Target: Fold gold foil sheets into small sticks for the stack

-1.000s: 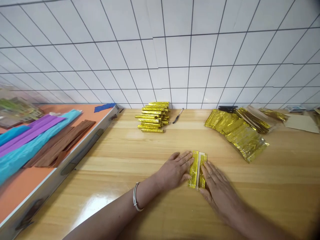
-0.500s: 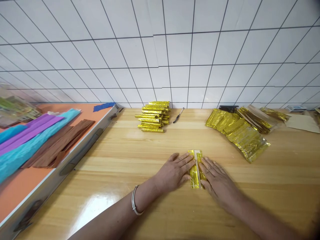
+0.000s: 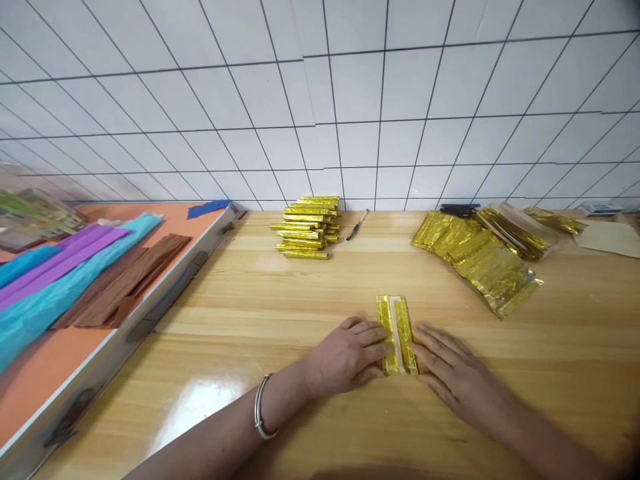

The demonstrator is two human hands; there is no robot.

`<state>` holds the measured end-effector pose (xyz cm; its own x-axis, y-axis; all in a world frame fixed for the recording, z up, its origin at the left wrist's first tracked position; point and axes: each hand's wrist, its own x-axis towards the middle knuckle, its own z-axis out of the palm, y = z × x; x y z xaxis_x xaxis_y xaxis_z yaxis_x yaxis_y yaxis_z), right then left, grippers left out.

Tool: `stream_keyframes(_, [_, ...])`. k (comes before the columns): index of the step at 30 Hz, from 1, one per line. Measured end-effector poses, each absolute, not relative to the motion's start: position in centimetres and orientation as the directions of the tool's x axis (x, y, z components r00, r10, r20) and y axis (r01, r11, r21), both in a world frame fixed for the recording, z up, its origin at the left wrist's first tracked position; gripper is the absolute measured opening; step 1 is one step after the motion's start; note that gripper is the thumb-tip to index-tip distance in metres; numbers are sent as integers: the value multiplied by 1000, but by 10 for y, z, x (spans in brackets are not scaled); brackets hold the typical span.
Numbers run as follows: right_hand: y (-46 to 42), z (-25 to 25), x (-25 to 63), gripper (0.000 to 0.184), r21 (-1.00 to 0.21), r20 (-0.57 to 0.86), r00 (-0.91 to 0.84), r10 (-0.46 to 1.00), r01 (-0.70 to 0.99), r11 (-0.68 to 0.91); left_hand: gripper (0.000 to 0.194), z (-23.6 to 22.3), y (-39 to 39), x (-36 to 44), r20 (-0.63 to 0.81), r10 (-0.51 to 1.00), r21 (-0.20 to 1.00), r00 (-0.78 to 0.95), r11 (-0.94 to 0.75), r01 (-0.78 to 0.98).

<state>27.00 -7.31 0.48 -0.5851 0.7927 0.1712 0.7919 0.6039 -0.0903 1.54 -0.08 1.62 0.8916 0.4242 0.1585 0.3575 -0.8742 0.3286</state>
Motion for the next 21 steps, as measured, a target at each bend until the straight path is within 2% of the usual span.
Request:
stream_keyframes(5, [-79, 6, 269, 34, 103, 220, -719, 659, 689, 717, 31, 16, -6, 18, 206, 332, 184, 921, -937, 297])
stream_keyframes(10, [-77, 11, 265, 34, 148, 224, -771, 596, 632, 761, 23, 23, -14, 18, 233, 224, 47, 946, -975, 219])
stream_keyframes(13, [-74, 9, 265, 31, 104, 243, -762, 601, 636, 765, 22, 21, -18, 19, 257, 225, 26, 940, -974, 226])
stream_keyframes(21, [-67, -5, 268, 23, -166, 363, -603, 710, 708, 687, 24, 16, -25, 31, 241, 432, 124, 869, -902, 414])
